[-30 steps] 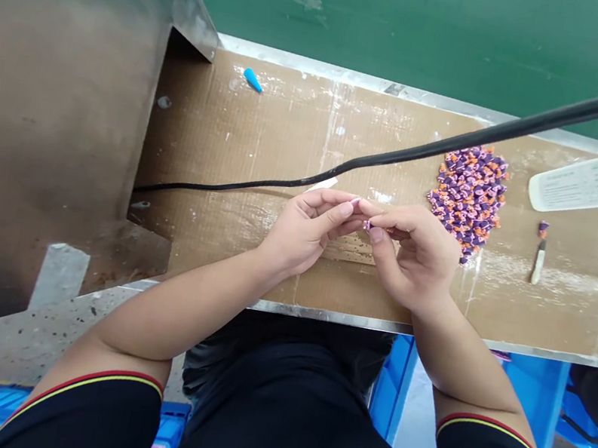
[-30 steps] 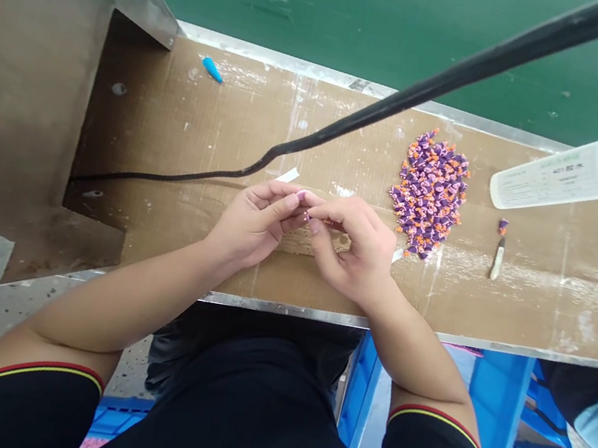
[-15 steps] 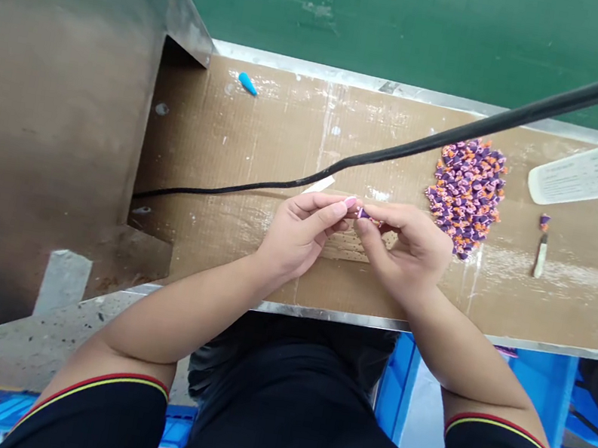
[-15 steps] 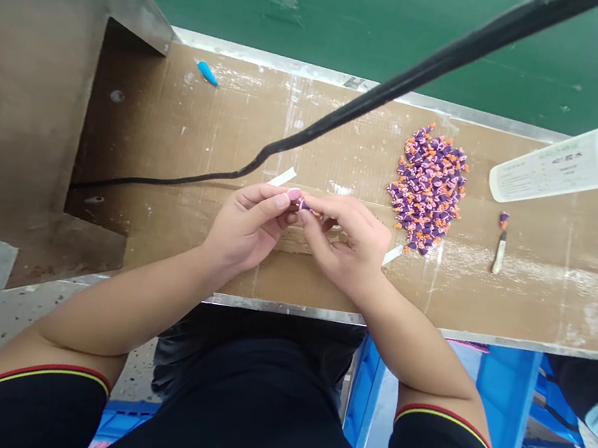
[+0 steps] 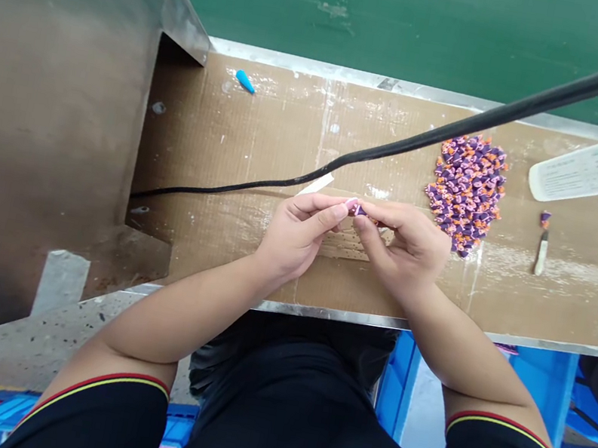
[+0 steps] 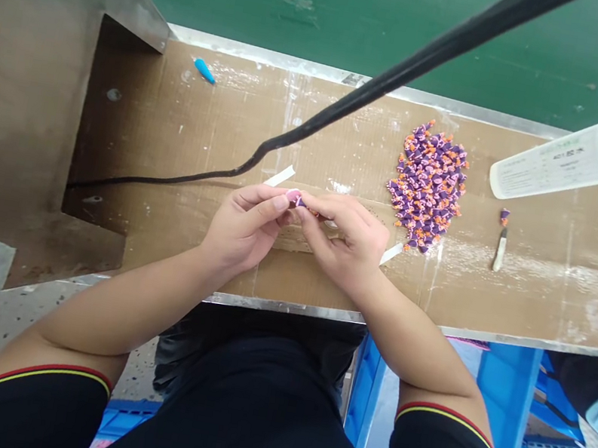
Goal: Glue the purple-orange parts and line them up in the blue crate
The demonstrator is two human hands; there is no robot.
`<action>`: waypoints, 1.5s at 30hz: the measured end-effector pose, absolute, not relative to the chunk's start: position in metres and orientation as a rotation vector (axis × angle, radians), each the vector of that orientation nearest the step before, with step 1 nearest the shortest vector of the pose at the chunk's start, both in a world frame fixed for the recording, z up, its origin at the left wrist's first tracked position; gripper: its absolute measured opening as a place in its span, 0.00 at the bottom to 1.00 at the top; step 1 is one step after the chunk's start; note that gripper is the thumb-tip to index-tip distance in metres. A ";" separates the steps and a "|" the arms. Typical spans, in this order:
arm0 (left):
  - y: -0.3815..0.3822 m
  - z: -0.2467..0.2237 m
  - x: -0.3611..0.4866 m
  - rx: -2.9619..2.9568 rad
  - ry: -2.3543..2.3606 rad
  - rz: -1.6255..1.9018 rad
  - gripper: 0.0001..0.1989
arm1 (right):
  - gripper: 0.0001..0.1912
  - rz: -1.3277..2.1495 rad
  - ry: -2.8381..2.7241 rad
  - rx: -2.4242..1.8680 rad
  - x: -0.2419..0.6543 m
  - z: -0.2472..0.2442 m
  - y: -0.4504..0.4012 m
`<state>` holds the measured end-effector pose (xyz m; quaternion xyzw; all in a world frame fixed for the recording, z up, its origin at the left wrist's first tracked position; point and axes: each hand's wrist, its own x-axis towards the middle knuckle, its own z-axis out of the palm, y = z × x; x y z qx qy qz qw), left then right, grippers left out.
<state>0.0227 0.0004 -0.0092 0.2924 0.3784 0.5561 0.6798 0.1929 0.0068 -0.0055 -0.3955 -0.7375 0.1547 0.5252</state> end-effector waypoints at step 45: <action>-0.015 -0.008 0.025 0.972 0.890 1.352 0.08 | 0.07 0.353 -1.688 -0.895 0.193 -0.002 0.003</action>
